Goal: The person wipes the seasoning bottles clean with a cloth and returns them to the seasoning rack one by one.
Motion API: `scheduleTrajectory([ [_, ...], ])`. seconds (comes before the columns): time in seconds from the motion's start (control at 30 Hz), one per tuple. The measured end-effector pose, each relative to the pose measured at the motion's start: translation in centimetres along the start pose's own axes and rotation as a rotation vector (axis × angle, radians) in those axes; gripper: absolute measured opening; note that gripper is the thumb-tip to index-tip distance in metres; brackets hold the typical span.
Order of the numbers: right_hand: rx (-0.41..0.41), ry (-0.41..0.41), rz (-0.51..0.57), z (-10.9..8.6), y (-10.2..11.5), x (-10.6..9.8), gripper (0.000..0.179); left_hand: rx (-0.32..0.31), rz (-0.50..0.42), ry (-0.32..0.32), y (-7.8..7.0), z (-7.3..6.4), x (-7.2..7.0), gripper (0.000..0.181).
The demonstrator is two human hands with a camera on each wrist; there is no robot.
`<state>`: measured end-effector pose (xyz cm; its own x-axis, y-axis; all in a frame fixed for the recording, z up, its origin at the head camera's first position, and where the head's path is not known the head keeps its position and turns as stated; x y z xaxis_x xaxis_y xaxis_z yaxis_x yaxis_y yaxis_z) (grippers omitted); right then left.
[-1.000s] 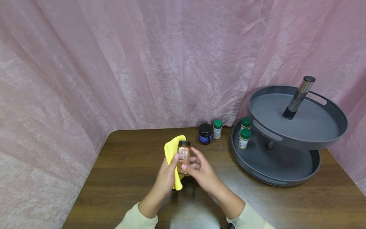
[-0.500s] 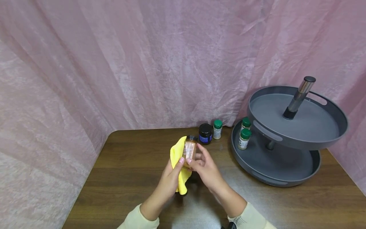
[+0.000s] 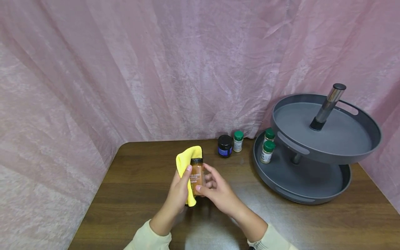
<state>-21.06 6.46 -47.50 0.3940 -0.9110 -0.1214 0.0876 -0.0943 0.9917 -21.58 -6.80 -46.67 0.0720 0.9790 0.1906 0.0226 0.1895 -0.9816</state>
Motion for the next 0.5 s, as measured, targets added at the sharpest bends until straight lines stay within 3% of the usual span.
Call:
scheduleTrajectory([
  [0.3, 0.062, -0.108, 0.011, 0.2, -0.2, -1.1, 0.077, 0.036, 0.022, 0.058, 0.2, -0.4, 1.0, 0.048],
  [0.5, 0.108, -0.249, 0.051, 0.6, -0.2, -2.9, 0.075, 0.035, 0.031, 0.118, 0.7, -1.0, 2.2, 0.045],
])
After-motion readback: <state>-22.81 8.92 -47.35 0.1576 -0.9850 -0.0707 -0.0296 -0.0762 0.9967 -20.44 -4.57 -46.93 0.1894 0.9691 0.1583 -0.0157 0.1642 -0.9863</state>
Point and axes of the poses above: each hand's wrist, its own z-axis towards the middle knuckle, its own x-axis out of the palm, y = z × x, the point moved 6 cm from there along z, towards the middle knuckle, and after that the axes turned 6 degrees about -z, right-handed, at the moved point
